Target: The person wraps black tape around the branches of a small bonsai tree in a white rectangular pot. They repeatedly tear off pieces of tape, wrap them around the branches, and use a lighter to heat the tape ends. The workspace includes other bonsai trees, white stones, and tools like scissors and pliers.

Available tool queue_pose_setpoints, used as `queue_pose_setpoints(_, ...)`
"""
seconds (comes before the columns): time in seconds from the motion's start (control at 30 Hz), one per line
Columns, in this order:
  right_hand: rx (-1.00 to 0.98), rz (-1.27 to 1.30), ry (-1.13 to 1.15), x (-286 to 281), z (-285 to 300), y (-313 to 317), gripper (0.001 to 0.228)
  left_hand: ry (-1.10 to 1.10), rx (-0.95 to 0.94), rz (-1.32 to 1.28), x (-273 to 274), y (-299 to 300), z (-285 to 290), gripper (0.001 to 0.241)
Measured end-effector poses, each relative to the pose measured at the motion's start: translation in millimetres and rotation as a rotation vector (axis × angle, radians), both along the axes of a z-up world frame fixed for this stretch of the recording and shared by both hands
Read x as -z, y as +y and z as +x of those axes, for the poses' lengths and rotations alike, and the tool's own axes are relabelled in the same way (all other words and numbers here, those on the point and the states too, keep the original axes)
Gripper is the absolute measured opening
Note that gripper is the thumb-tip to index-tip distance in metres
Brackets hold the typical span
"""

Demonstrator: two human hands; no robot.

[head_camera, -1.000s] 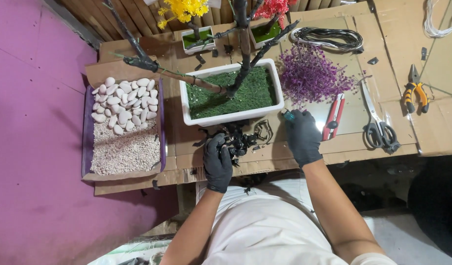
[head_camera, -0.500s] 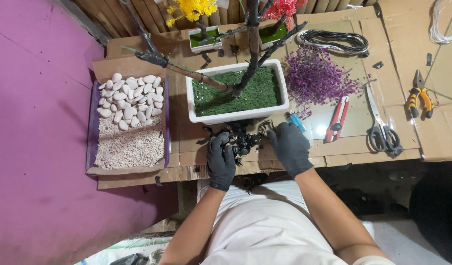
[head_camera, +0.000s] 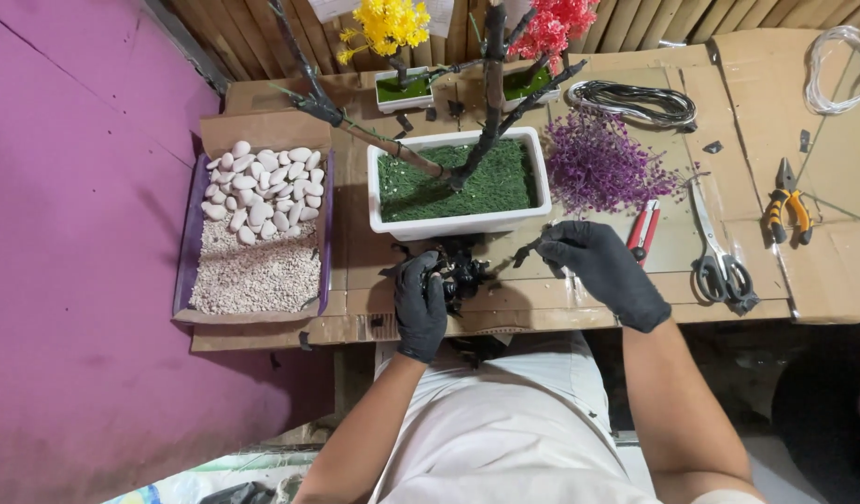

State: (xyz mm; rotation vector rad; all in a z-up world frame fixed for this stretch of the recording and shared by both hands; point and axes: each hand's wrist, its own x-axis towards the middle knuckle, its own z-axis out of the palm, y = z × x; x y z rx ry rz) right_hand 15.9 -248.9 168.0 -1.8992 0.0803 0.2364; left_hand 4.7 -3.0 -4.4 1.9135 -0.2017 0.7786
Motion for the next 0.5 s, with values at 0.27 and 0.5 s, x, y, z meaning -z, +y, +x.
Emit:
queue_pose_setpoints(0.27,-0.177,0.231,-0.234,-29.1,1.9,-4.2,0.005,0.037,0.228,-0.121,-99.3,-29.3,-22.0,0.033)
queue_pose_setpoints(0.5,-0.237,0.303,-0.265,-39.1,7.9,5.7,0.004,0.419,0.792,-0.849,-80.7,-73.4,9.6,0.06)
